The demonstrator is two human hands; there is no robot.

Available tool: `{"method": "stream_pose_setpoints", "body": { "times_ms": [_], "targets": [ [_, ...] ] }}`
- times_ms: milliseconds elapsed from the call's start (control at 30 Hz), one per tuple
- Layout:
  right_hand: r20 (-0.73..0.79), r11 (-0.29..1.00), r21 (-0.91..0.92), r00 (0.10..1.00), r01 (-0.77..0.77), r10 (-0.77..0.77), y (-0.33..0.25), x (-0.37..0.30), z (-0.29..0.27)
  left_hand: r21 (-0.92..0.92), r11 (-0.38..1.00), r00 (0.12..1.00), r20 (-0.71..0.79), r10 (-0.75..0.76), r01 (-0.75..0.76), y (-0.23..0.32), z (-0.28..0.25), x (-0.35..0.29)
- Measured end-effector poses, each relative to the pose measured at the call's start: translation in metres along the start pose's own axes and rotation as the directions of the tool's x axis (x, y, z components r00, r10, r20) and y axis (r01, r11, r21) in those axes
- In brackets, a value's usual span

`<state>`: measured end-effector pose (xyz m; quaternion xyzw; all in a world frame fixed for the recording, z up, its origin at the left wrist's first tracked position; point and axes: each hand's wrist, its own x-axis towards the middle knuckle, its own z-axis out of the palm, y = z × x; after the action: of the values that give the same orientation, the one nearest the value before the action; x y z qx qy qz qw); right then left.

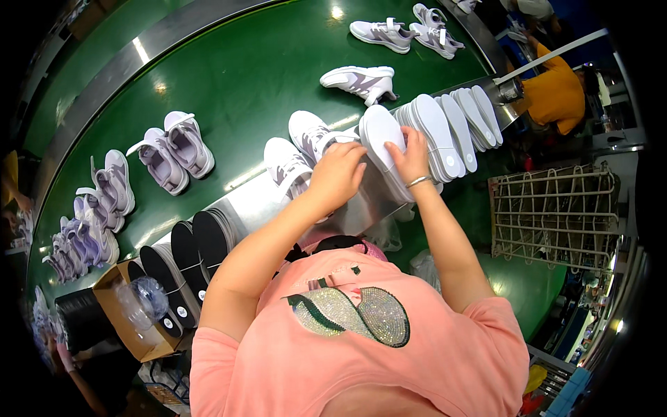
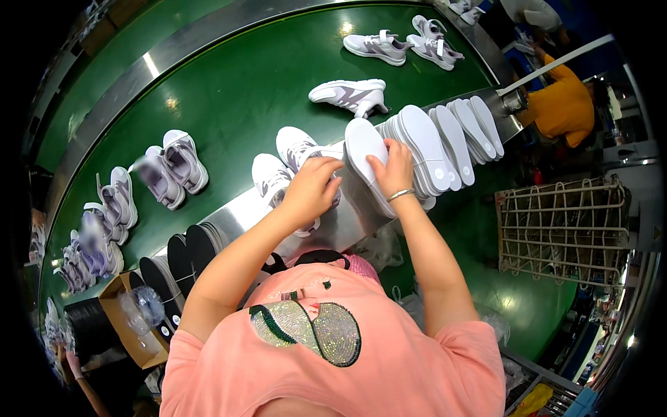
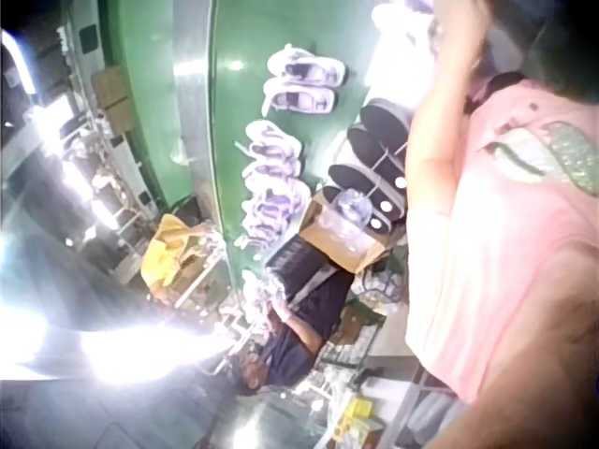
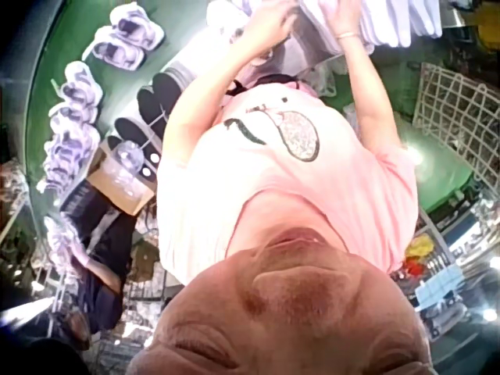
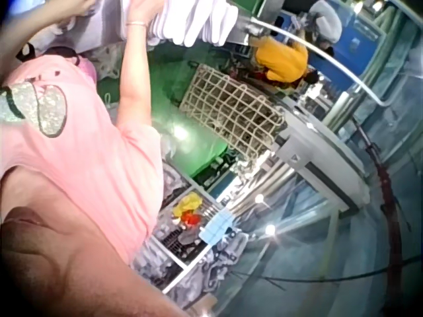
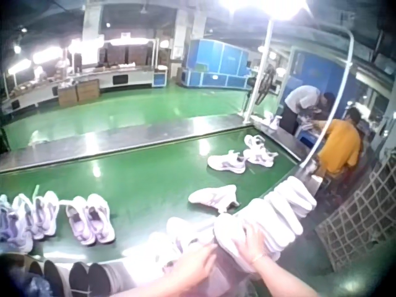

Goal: The person places insoles into shoes and organizes them on a conveyor belt. The person repeatedly takes an insole from a stack, inserts it into a shoe, and then positions the finished shoe on the belt.

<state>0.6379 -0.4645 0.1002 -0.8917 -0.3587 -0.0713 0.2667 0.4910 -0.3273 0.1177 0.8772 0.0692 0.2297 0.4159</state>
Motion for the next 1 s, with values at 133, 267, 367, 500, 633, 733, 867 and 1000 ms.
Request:
{"method": "stream_pose_setpoints", "body": {
  "times_ms": [133,267,367,500,633,733,867,1000],
  "targets": [
    [-0.148,0.925,0.377,0.983,-0.048,0.111,0.015,-0.004,0.008,0.052,0.995,0.994,0.065,0.084,-0.088,-0.004,0.027,0.023],
    [0.066,0.514,0.832,0.957,-0.209,0.282,0.040,-0.003,0.007,0.138,0.979,0.986,0.097,0.138,-0.151,0.004,0.044,0.033],
    [0.097,0.322,0.921,0.929,-0.220,0.357,0.036,0.000,0.003,0.119,0.978,0.983,0.094,0.159,-0.169,0.008,0.055,0.030],
    [0.109,0.326,0.918,0.934,-0.225,0.340,0.033,0.002,-0.005,0.134,0.971,0.965,0.199,0.170,-0.198,0.000,0.062,0.032],
    [-0.246,0.654,0.755,0.946,0.049,0.213,0.016,0.020,-0.033,0.268,0.931,0.922,0.360,0.141,-0.247,0.006,0.054,0.044],
    [-0.318,0.466,0.866,0.919,0.182,0.232,-0.028,0.053,-0.075,0.149,0.983,0.914,0.404,0.037,-0.106,0.006,0.048,0.051],
    [0.079,0.690,0.718,0.995,-0.094,0.053,-0.031,0.050,-0.091,-0.774,0.499,0.921,0.346,-0.181,0.389,0.013,0.029,0.054],
    [0.262,0.545,0.806,0.965,-0.232,0.022,-0.072,0.013,-0.060,-0.879,0.191,0.833,0.314,-0.456,0.436,0.026,-0.018,0.039]
  ]
}}
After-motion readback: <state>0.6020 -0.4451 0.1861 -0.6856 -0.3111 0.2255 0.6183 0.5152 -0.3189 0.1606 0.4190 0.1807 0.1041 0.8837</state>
